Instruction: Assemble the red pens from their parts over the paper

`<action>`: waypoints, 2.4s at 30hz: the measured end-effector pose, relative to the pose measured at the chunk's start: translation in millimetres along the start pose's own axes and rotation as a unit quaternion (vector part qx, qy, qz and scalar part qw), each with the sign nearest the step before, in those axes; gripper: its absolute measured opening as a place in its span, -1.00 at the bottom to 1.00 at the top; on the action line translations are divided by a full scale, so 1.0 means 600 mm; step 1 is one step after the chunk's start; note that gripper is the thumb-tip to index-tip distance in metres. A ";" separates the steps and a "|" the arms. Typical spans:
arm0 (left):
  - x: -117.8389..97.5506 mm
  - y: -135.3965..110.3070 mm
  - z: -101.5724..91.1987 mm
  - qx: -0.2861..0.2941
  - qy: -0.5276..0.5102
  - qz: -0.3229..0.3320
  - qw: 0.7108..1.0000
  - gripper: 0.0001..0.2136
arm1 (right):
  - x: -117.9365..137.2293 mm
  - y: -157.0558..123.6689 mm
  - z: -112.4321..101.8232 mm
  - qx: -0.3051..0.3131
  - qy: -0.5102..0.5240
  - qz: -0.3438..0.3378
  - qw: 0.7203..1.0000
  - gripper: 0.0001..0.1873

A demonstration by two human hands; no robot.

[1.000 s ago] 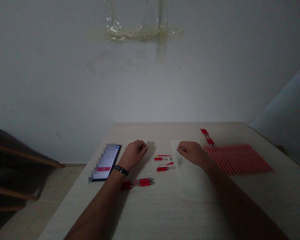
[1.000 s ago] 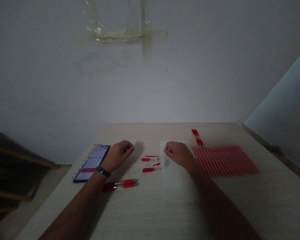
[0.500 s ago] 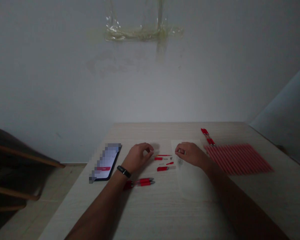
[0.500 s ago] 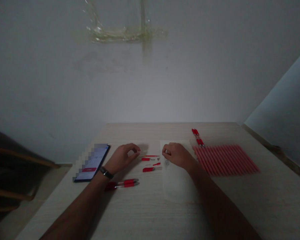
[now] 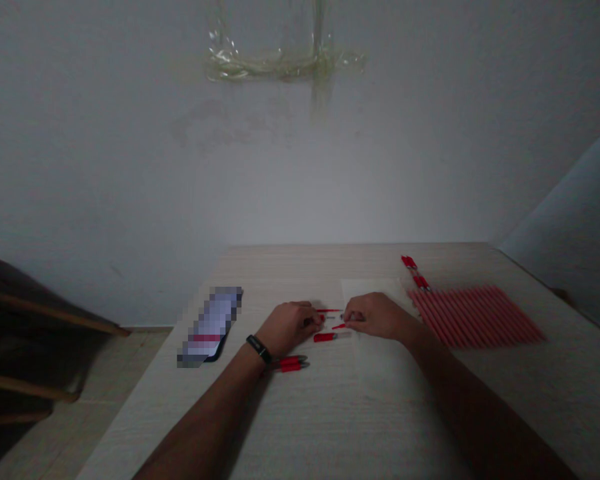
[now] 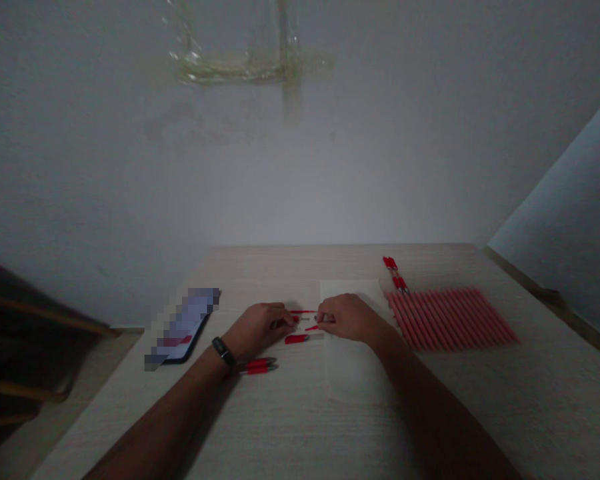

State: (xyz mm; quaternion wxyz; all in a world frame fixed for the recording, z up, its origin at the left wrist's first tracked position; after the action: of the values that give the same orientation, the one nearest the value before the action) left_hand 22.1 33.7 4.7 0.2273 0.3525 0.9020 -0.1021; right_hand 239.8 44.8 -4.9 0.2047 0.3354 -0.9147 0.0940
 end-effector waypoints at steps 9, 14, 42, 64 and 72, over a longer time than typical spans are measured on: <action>-0.002 0.003 0.005 0.004 0.015 -0.003 1.000 -0.89 | 0.007 0.004 0.002 0.011 -0.014 0.001 1.000 -0.90; 0.001 0.003 0.006 0.004 0.018 -0.015 1.000 -0.88 | 0.007 0.004 0.002 0.015 -0.026 -0.006 1.000 -0.87; -0.016 0.003 -0.001 -0.048 -0.039 -0.034 0.998 -0.89 | 0.033 0.002 -0.002 -0.062 0.000 -0.032 0.998 -0.88; -0.014 0.003 0.008 -0.096 -0.091 -0.029 0.991 -0.87 | 0.043 0.009 0.014 -0.107 0.073 -0.097 0.987 -0.89; -0.022 0.005 0.013 -0.030 -0.067 -0.003 0.997 -0.74 | 0.024 0.000 -0.014 -0.126 0.088 -0.059 0.986 -0.91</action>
State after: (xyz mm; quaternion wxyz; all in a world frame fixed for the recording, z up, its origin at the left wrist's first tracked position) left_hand 35.2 25.3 3.9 0.2971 0.3349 0.8887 -0.0989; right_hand 232.1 39.1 9.1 0.3299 0.3506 -0.8765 -0.0051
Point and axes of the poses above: each hand's wrist, its own y-axis towards the middle knuckle, its own z-axis out of the palm, x = y × z, the point moved 4 cm from there along y, towards the middle knuckle, and after that the axes turned 8 degrees about x, right-handed, at the moved point
